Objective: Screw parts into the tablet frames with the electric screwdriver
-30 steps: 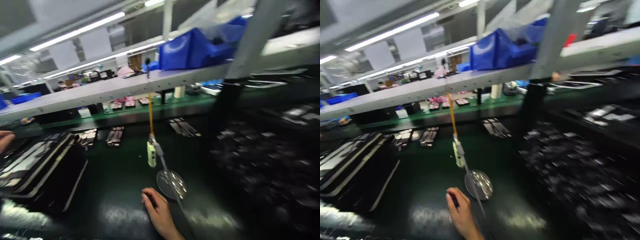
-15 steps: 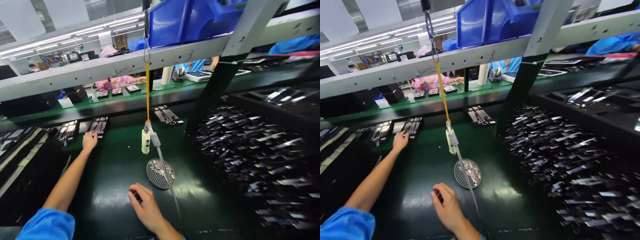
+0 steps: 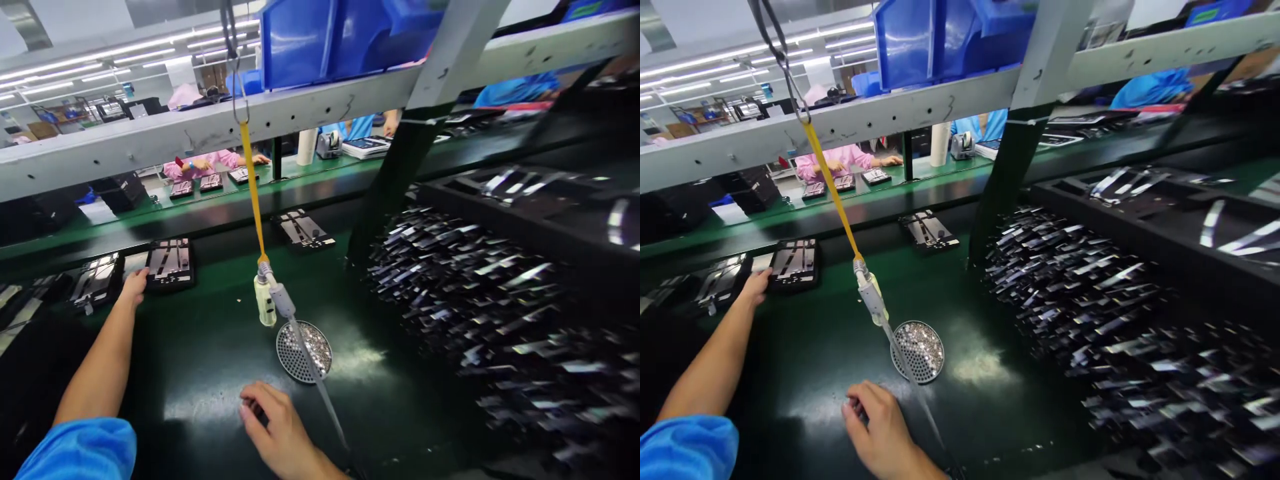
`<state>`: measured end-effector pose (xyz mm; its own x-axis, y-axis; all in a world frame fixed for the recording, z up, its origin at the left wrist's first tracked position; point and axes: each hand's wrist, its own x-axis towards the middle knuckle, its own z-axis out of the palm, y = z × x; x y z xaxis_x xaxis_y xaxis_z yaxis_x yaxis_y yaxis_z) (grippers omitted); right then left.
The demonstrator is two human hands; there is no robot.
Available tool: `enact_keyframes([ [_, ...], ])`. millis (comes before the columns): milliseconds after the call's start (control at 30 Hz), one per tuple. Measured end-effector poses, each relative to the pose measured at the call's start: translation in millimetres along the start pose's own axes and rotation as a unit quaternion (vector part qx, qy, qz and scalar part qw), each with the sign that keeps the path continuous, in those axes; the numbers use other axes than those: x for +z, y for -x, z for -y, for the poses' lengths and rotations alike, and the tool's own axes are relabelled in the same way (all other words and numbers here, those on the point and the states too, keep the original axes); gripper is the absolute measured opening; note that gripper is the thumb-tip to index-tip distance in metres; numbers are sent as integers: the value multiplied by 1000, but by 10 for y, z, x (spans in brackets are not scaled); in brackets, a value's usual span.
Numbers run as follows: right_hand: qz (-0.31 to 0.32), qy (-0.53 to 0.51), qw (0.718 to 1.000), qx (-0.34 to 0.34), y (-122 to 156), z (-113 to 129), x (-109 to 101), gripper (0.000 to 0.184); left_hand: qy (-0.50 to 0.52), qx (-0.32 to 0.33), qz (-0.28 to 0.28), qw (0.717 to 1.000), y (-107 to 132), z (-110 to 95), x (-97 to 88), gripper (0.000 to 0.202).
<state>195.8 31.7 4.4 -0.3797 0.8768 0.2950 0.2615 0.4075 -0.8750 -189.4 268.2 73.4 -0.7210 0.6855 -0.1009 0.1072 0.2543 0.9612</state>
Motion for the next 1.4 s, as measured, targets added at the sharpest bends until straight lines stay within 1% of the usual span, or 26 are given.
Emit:
enact_keyframes([
  [67, -6, -5, 1000, 1, -19, 13, 0, 11, 32, -8, 16, 999, 210, -14, -28, 33],
  [133, -19, -6, 1000, 2, -50, 27, 0, 12, 64, -13, 34, 997, 508, 16, -83, 32],
  [200, -36, -11, 999, 11, -79, 31, -8, 14, 97, -24, 57, 993, 903, 118, -166, 36],
  [233, -47, -16, 999, 18, -84, 25, -16, 15, 113, -32, 70, 991, 1135, 202, -218, 39],
  [333, -95, -24, 994, 45, -8, -37, -42, 26, 149, -73, 111, 980, 1921, 578, -394, 45],
  [433, -117, 12, 990, 72, 223, -135, -27, 44, 168, -113, 131, 970, 2660, 1050, -543, 47],
  [467, -111, 23, 990, 78, 319, -162, -7, 48, 161, -104, 137, 972, 2845, 1194, -581, 47],
  [500, -103, 30, 991, 81, 414, -183, 19, 51, 138, -74, 143, 977, 2985, 1319, -616, 45],
  [533, -95, 33, 992, 81, 500, -196, 46, 51, 101, -30, 147, 984, 3077, 1416, -651, 43],
  [567, -88, 33, 993, 77, 572, -203, 72, 52, 51, 29, 149, 987, 3125, 1482, -691, 40],
  [600, -82, 33, 994, 71, 626, -205, 92, 52, -7, 95, 148, 984, 3136, 1516, -740, 37],
  [667, -74, 37, 995, 55, 678, -206, 98, 51, -117, 216, 139, 959, 3095, 1501, -862, 34],
  [700, -75, 37, 995, 49, 681, -208, 80, 49, -157, 261, 140, 942, 3068, 1464, -931, 33],
  [767, -83, 30, 995, 43, 657, -216, 6, 46, -200, 316, 162, 913, 3053, 1374, -1061, 32],
  [833, -78, 22, 996, 39, 619, -221, -91, 41, -205, 357, 199, 889, 3115, 1296, -1135, 29],
  [900, -54, 27, 998, 32, 580, -215, -171, 36, -201, 407, 232, 860, 3235, 1240, -1118, 27],
  [967, -38, 41, 998, 20, 536, -198, -206, 34, -204, 449, 264, 829, 3365, 1191, -1006, 29],
  [1067, -38, 61, 997, 4, 460, -182, -179, 34, -244, 466, 312, 791, 3492, 1104, -733, 31],
  [1133, -32, 75, 997, -5, 415, -192, -142, 34, -296, 457, 324, 773, 3514, 1044, -552, 24],
  [1200, -25, 86, 996, -9, 388, -212, -114, 33, -337, 446, 328, 762, 3497, 1002, -414, 15],
  [1300, -20, 97, 995, -8, 382, -218, -100, 33, -340, 440, 342, 757, 3430, 976, -307, 11],
  [1400, -29, 121, 992, -20, 385, -130, -112, 29, -315, 438, 376, 753, 3335, 937, -322, 10],
])
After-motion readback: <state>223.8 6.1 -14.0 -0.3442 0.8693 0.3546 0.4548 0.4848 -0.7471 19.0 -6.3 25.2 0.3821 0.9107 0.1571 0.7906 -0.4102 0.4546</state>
